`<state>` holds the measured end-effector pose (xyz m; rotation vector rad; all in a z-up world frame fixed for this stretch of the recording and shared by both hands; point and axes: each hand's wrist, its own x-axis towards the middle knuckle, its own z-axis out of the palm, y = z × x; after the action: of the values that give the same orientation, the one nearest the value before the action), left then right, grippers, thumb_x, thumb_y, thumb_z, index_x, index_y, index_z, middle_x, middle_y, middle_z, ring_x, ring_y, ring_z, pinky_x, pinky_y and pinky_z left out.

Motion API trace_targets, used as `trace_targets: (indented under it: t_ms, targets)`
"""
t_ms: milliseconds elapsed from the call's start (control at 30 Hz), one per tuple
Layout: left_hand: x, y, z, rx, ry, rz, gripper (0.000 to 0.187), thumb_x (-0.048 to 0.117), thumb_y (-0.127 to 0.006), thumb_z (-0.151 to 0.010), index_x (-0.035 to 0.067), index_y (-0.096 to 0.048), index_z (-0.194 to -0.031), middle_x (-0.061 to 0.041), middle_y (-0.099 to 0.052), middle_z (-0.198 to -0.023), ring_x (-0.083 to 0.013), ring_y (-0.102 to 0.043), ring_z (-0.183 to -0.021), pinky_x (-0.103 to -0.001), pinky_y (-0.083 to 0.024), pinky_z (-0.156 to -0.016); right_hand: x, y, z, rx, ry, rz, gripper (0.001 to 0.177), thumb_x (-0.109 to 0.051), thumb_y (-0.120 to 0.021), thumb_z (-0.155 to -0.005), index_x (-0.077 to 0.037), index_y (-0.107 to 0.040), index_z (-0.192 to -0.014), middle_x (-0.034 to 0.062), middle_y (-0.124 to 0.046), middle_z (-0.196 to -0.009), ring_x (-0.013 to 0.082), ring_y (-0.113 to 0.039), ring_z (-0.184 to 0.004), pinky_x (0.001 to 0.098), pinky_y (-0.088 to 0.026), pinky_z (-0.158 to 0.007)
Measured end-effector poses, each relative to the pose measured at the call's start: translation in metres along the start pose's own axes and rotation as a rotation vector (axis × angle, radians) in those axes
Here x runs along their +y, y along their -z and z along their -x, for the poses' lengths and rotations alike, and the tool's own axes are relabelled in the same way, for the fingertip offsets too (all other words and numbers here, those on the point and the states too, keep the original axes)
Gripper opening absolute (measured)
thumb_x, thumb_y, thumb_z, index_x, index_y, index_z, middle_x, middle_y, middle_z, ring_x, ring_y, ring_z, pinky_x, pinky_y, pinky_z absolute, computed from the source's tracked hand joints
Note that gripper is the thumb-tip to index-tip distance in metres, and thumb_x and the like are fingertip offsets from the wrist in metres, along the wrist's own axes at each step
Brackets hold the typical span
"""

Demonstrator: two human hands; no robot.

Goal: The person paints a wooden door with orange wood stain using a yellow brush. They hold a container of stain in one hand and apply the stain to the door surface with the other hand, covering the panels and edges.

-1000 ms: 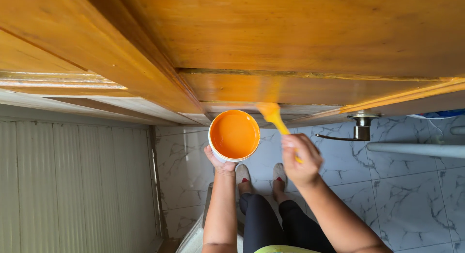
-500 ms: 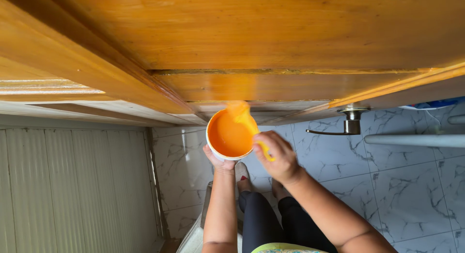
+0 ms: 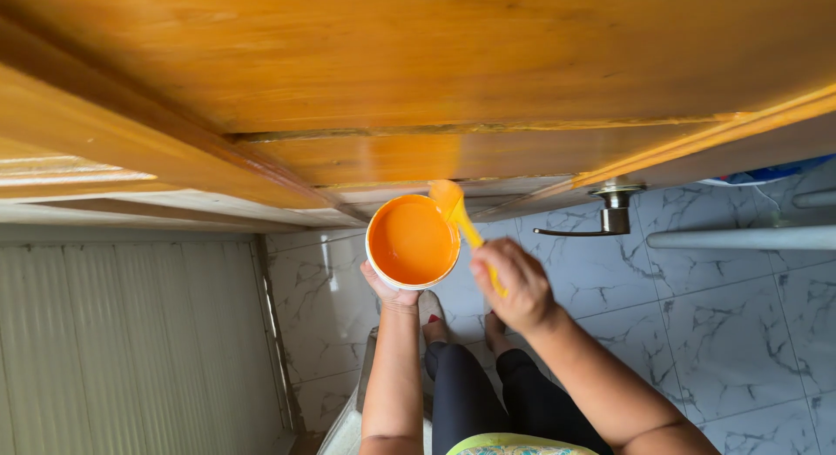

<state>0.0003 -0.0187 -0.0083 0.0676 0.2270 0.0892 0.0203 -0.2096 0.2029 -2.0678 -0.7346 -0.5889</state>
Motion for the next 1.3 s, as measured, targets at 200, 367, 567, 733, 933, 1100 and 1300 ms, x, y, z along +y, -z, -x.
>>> trace_targets:
  t_ms: [200,367,567,733,933,1100,1300]
  targets:
    - [-0.017,0.002,-0.002,0.009,0.048,0.018,0.076,0.047,-0.072,-0.076,0.007,-0.059,-0.139,-0.016,-0.06,-0.142,-0.0384,-0.056,-0.13,-0.055,-0.048,-0.109,0.019,0.052,0.014,0.133,-0.178,0.253,0.013,0.006,-0.067,-0.097,0.002,-0.064,-0.109,0.0159,-0.069,-0.095,0.0293,-0.071,-0.086,0.0374,-0.059,-0.077]
    - [-0.033,0.004,-0.003,0.038,0.081,0.034,0.076,0.047,-0.072,-0.075,0.006,-0.059,-0.138,-0.016,-0.061,-0.142,-0.0378,-0.056,-0.13,-0.054,-0.048,-0.109,0.006,0.061,0.024,0.151,-0.256,0.181,0.01,0.007,-0.065,-0.096,0.001,-0.064,-0.105,0.0128,-0.069,-0.089,0.0249,-0.071,-0.079,0.0354,-0.058,-0.073]
    - [-0.052,-0.005,-0.004,0.034,0.105,-0.014,0.077,0.047,-0.072,-0.073,0.007,-0.059,-0.138,-0.016,-0.061,-0.141,-0.0371,-0.057,-0.129,-0.054,-0.048,-0.109,0.025,0.051,0.008,0.072,-0.113,0.076,0.009,0.004,-0.066,-0.095,0.002,-0.064,-0.103,0.014,-0.069,-0.089,0.0294,-0.07,-0.081,0.0363,-0.058,-0.074]
    - [-0.061,-0.004,-0.003,0.013,0.133,-0.017,0.079,0.047,-0.075,-0.074,0.006,-0.059,-0.139,-0.016,-0.06,-0.142,-0.0371,-0.057,-0.13,-0.053,-0.048,-0.11,0.038,0.079,0.016,0.187,-0.222,0.255,0.01,0.006,-0.066,-0.097,0.003,-0.065,-0.107,0.0159,-0.069,-0.093,0.0304,-0.07,-0.083,0.0374,-0.058,-0.076]
    - [-0.071,-0.003,-0.005,0.017,0.123,-0.028,0.082,0.049,-0.076,-0.073,0.008,-0.058,-0.14,-0.015,-0.06,-0.143,-0.0369,-0.056,-0.131,-0.054,-0.047,-0.11,0.024,0.091,0.025,0.169,-0.213,0.151,0.007,0.004,-0.063,-0.096,0.001,-0.064,-0.103,0.01,-0.069,-0.084,0.0232,-0.072,-0.075,0.0336,-0.058,-0.072]
    - [-0.077,0.004,-0.007,0.013,0.124,-0.042,0.082,0.051,-0.076,-0.075,0.008,-0.057,-0.142,-0.014,-0.058,-0.145,-0.0368,-0.054,-0.133,-0.054,-0.046,-0.112,0.042,0.085,0.018,0.185,-0.25,0.181,0.005,0.003,-0.062,-0.1,0.002,-0.063,-0.105,0.0118,-0.07,-0.085,0.0237,-0.072,-0.077,0.0328,-0.057,-0.071]
    - [-0.082,0.005,-0.008,0.055,0.124,-0.047,0.08,0.052,-0.072,-0.076,0.009,-0.057,-0.141,-0.014,-0.058,-0.145,-0.037,-0.054,-0.133,-0.054,-0.047,-0.111,0.023,0.1,0.033,0.247,-0.325,0.219,0.006,0.004,-0.061,-0.1,0.001,-0.063,-0.105,0.0115,-0.07,-0.085,0.0218,-0.074,-0.077,0.0317,-0.059,-0.073]
